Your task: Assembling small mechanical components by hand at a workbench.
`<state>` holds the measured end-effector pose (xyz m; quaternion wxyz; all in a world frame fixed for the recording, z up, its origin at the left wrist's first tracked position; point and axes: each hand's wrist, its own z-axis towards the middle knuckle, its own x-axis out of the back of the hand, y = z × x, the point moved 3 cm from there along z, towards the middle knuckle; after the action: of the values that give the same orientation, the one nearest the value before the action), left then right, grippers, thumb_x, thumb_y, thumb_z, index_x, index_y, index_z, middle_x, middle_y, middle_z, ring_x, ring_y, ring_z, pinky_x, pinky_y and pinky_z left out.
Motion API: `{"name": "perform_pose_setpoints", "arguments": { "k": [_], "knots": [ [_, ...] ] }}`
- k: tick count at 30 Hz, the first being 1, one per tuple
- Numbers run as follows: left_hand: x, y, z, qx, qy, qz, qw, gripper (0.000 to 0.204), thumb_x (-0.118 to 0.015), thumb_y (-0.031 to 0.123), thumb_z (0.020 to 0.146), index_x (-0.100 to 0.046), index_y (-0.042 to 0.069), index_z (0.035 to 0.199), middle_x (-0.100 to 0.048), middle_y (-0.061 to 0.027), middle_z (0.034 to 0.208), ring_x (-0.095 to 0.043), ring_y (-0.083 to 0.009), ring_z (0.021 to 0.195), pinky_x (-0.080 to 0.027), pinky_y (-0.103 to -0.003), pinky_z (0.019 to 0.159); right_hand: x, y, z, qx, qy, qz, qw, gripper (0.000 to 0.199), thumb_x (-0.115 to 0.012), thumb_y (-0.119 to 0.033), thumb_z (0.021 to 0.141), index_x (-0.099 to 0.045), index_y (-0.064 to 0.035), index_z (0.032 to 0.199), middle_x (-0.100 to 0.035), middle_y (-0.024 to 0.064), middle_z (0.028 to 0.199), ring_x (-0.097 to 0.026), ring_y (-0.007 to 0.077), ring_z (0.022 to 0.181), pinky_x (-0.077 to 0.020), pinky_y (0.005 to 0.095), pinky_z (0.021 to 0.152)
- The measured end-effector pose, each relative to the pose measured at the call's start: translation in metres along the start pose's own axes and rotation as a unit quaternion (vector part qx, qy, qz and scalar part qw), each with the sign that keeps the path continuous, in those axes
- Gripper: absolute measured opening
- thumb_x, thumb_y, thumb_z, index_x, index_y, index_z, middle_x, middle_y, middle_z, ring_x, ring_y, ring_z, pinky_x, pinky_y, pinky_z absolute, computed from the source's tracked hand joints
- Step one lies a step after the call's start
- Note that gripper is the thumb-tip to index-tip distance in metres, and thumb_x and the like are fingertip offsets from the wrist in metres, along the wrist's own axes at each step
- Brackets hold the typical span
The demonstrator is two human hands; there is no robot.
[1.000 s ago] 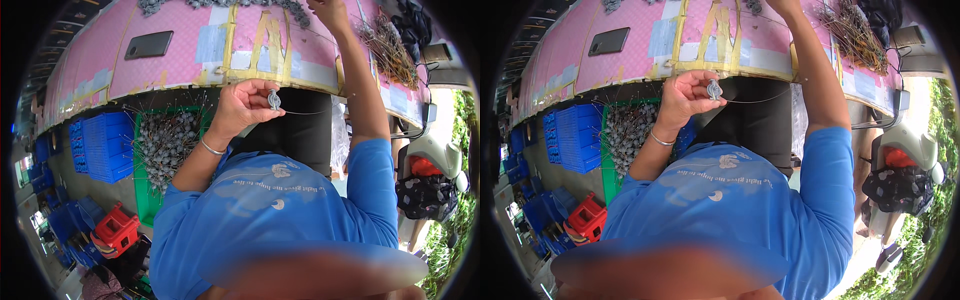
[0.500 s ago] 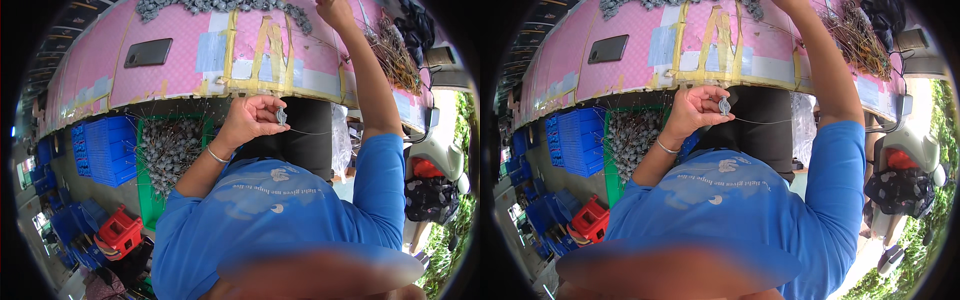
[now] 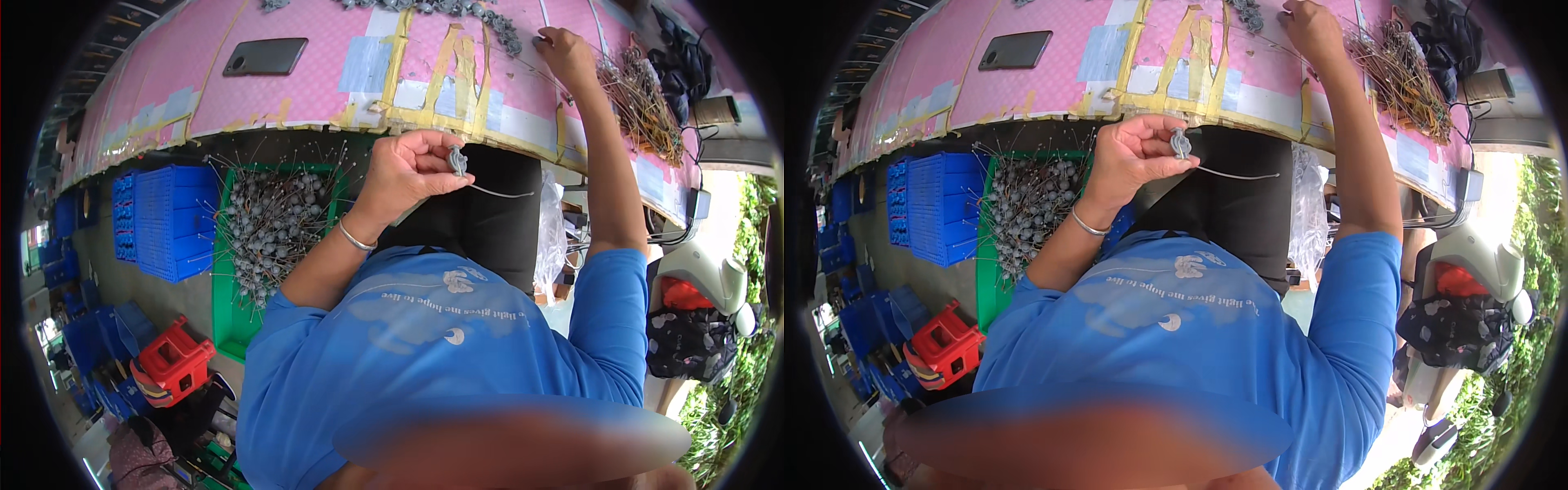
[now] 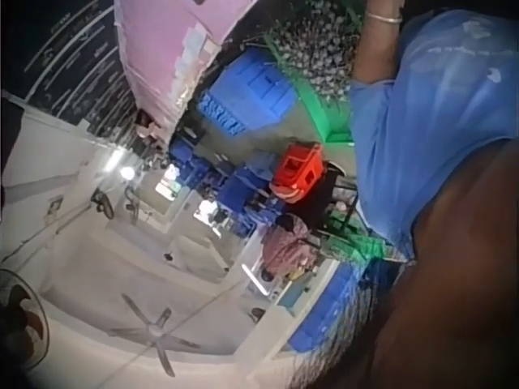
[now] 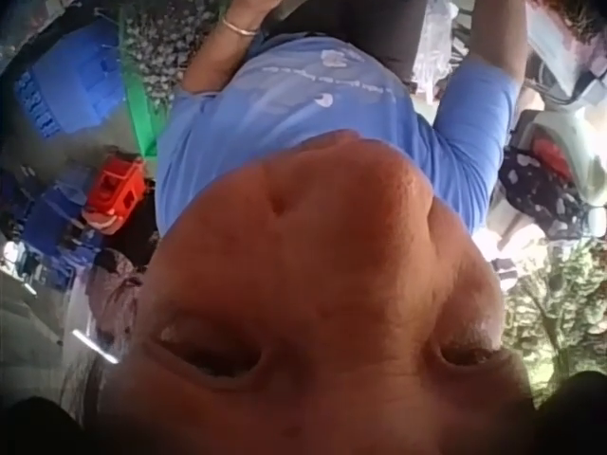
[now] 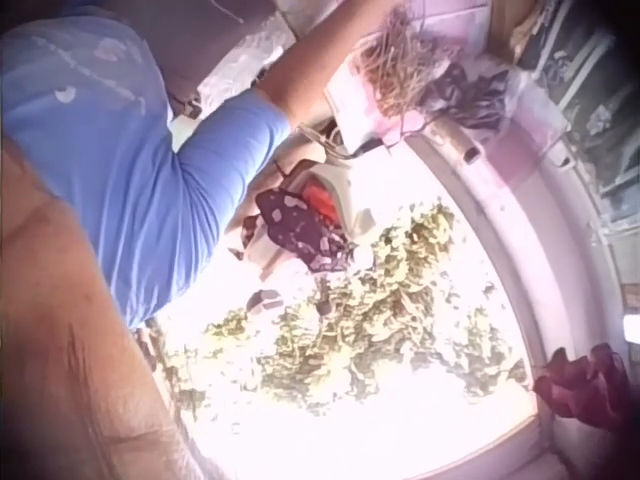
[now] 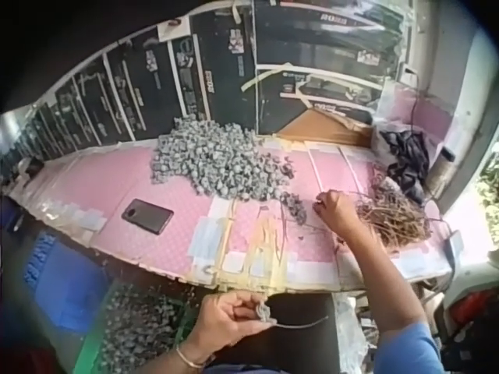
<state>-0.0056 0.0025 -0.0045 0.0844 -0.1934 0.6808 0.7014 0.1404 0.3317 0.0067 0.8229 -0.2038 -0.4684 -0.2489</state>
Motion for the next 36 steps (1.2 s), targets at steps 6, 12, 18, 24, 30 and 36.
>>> {"name": "perform_pose_setpoints", "arguments": {
  "k": [6,12,18,24,30,36],
  "knots": [
    [0.011,0.007,-0.008,-0.085,0.077,0.088,0.989,0.041,-0.078,-0.008,0.074,-0.062,-0.006,0.112,-0.070,-0.0091,0.096,-0.069,-0.0122,0.085,-0.058,-0.026,0.077,0.056,-0.154,-0.078,-0.150,0.022,0.482,0.863,0.023,-0.070,-0.011,0.089,-0.071,-0.0001,0.110,-0.071,0.0040,0.094,-0.061,0.0076,0.074,-0.0499,0.0226,0.064],
    [0.006,0.012,-0.008,-0.128,0.062,0.101,0.985,0.041,-0.077,-0.008,0.074,-0.062,-0.006,0.112,-0.070,-0.0104,0.101,-0.070,-0.0153,0.088,-0.058,-0.027,0.078,0.076,-0.205,-0.133,-0.187,-0.065,0.627,0.753,0.021,-0.069,-0.009,0.091,-0.069,0.0003,0.110,-0.070,0.0020,0.095,-0.059,0.0059,0.077,-0.0475,0.0200,0.066],
    [0.002,0.008,-0.014,-0.145,0.067,0.150,0.976,0.041,-0.078,-0.006,0.073,-0.064,-0.003,0.111,-0.073,-0.0076,0.093,-0.071,-0.0121,0.082,-0.058,-0.025,0.073,0.085,-0.208,-0.141,-0.120,-0.047,0.559,0.819,0.018,-0.070,-0.004,0.089,-0.070,-0.0001,0.107,-0.070,0.0018,0.090,-0.060,0.0060,0.075,-0.0488,0.0198,0.064],
    [-0.012,0.021,-0.023,-0.254,0.069,0.386,0.884,0.039,-0.077,-0.008,0.069,-0.067,-0.003,0.106,-0.073,-0.0078,0.089,-0.073,-0.0145,0.077,-0.059,-0.024,0.069,0.076,-0.211,-0.150,-0.248,-0.101,0.608,0.747,0.016,-0.072,-0.002,0.086,-0.072,0.0007,0.102,-0.069,0.0027,0.081,-0.060,0.0069,0.068,-0.0508,0.0202,0.056],
    [-0.010,0.017,-0.017,-0.266,0.065,0.409,0.870,0.040,-0.077,-0.007,0.069,-0.067,0.000,0.108,-0.074,-0.0067,0.088,-0.073,-0.0129,0.077,-0.059,-0.024,0.067,0.064,-0.197,-0.151,-0.217,-0.111,0.621,0.745,0.019,-0.071,-0.005,0.087,-0.071,0.0009,0.106,-0.071,0.0046,0.085,-0.062,0.0087,0.073,-0.0533,0.0236,0.068],
    [-0.012,0.005,-0.010,-0.149,0.013,0.208,0.966,0.043,-0.070,-0.014,0.077,-0.064,-0.002,0.119,-0.067,-0.0125,0.119,-0.069,-0.0140,0.091,-0.060,-0.027,0.079,0.060,-0.188,-0.149,-0.198,-0.108,0.739,0.635,0.022,-0.064,-0.010,0.094,-0.068,0.0017,0.113,-0.070,0.0096,0.102,-0.065,0.0141,0.090,-0.0530,0.0275,0.080]
  ]
}}
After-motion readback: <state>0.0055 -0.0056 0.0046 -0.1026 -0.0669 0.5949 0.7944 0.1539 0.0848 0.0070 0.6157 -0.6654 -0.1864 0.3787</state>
